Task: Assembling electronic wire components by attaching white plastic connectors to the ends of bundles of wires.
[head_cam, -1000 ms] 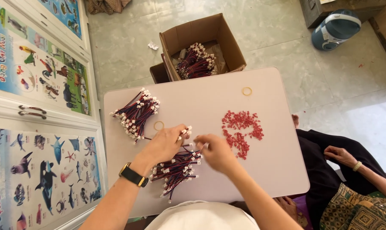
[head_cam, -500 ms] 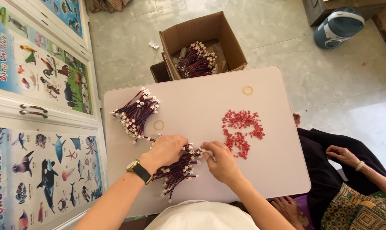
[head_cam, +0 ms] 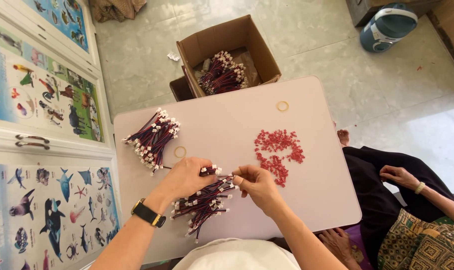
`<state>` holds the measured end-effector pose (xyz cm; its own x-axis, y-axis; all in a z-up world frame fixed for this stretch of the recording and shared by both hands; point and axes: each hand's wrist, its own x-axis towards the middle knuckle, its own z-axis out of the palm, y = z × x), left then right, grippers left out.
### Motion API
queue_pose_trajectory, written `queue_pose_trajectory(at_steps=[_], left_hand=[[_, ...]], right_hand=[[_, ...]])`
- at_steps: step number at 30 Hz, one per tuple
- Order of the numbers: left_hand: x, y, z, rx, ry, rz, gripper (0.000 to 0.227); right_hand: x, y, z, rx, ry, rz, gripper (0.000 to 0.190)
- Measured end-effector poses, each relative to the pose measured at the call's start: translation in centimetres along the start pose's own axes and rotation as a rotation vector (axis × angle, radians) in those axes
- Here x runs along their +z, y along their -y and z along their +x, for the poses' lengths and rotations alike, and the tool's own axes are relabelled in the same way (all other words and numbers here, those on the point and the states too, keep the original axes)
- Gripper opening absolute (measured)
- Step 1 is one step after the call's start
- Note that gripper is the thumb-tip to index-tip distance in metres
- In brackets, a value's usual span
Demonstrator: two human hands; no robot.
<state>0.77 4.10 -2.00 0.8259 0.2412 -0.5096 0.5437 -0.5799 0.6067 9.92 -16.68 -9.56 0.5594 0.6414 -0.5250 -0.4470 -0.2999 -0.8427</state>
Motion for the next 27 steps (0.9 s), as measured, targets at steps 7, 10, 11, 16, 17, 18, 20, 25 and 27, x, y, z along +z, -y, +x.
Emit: queue_pose_trajectory(at_steps=[7, 10, 11, 16, 17, 18, 20, 25, 27], left_hand=[[5.1, -1.7, 9.1, 0.104, -0.187, 0.023, 0.027], [7.4, -2.8, 11.4, 0.140, -0.147, 0.023, 0.023], [7.8, -3.2, 11.8, 0.158, -0.165, 0.059, 0.023], [9.6, -2.9, 13.1, 0.196, -0.209, 0.126, 0.028], [9.5, -2.9, 13.2, 0.214, -0.209, 0.142, 0.027], [9.4, -2.8, 13.1, 0.231, -0.209, 0.158, 0.025], [8.8, -2.6, 13.0, 0.215, -0.172, 0.205, 0.023], [8.1, -2.2, 11.7, 0.217, -0.185, 0.220, 0.018], [7.7, -2.4, 11.1, 0.311, -0.258, 0.245, 0.020]], right_hand=[[-0.1, -1.0, -0.7, 0.132, -0.016, 0.025, 0.024], [-0.2, -1.3, -1.1, 0.116, -0.042, 0.082, 0.018], [-0.5, -1.3, -1.2, 0.112, -0.058, 0.128, 0.015], [-1.5, -1.1, -1.2, 0.109, -0.096, 0.252, 0.010], [-1.5, -0.8, -1.1, 0.112, -0.103, 0.285, 0.011], [-1.4, -0.5, -1.1, 0.115, -0.109, 0.318, 0.013], [-1.6, -0.6, -0.5, 0.132, -0.126, 0.359, 0.014], [-1.8, -0.6, -0.2, 0.170, -0.169, 0.445, 0.019], [-1.9, -0.7, -0.1, 0.168, -0.178, 0.456, 0.019]])
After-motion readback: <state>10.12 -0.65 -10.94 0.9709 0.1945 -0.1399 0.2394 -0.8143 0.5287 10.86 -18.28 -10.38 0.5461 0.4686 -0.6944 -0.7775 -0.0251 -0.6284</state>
